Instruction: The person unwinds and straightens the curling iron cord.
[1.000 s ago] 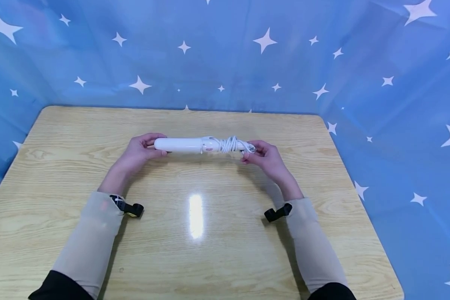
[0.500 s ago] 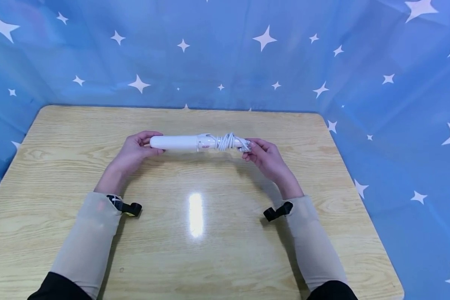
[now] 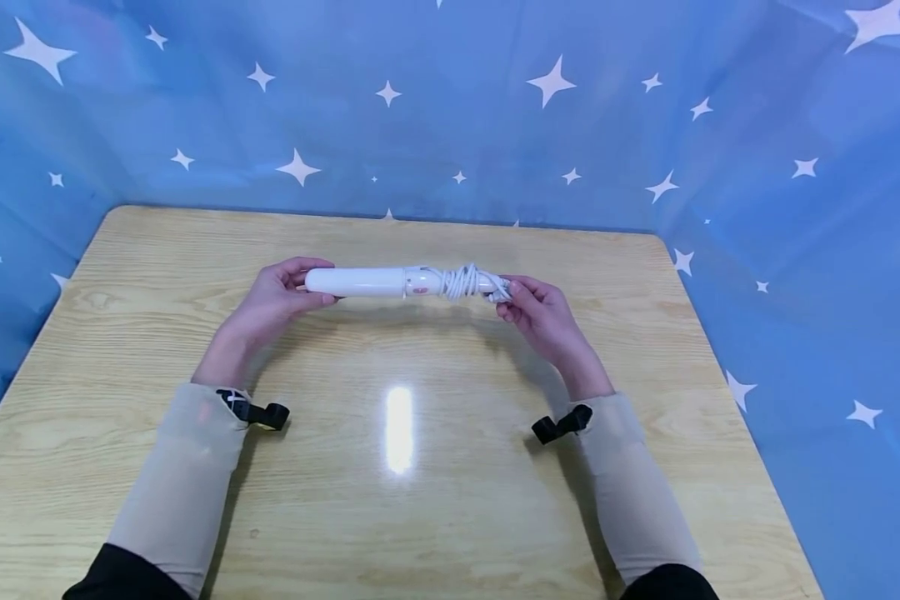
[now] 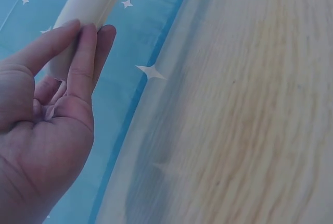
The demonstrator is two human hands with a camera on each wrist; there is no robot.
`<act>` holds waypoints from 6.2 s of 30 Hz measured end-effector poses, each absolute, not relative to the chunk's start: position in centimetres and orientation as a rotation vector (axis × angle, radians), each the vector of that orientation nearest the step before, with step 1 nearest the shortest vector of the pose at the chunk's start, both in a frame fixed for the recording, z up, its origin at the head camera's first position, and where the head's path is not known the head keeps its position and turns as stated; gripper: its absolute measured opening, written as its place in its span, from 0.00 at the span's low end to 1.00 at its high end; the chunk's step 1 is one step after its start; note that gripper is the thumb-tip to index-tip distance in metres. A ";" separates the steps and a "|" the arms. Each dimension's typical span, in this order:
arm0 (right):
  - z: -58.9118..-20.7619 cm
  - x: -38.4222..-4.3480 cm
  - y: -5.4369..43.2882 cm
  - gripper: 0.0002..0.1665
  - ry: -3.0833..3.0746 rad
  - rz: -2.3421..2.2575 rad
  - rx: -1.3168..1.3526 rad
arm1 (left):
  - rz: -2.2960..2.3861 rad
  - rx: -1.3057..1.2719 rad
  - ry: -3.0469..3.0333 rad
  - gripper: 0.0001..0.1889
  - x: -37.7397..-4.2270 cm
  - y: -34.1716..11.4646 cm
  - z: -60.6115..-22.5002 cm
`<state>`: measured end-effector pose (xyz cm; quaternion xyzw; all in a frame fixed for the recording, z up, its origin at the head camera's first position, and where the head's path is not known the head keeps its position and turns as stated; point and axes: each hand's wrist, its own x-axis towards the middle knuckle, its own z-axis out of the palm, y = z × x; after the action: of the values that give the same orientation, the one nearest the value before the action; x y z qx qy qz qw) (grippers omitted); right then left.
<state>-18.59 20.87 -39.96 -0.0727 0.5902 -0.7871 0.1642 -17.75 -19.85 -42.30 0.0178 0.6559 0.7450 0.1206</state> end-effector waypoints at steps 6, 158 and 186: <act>-39.8 -18.6 20.6 0.14 1.658 -2.313 -0.213 | 2.143 0.038 1.982 0.25 -17.9 -19.6 -42.0; -41.1 -17.1 24.6 0.12 2.438 -1.337 -0.447 | 2.917 0.397 0.887 0.16 -17.1 -18.0 -41.7; -40.4 -16.9 26.7 0.10 2.634 -1.547 -0.300 | 2.982 0.352 0.797 0.15 -16.8 -18.5 -41.9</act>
<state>-16.92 26.66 -40.39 -0.0975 0.8576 -0.5037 0.0360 -16.78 -18.48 -41.88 0.1132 0.2566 0.9597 0.0176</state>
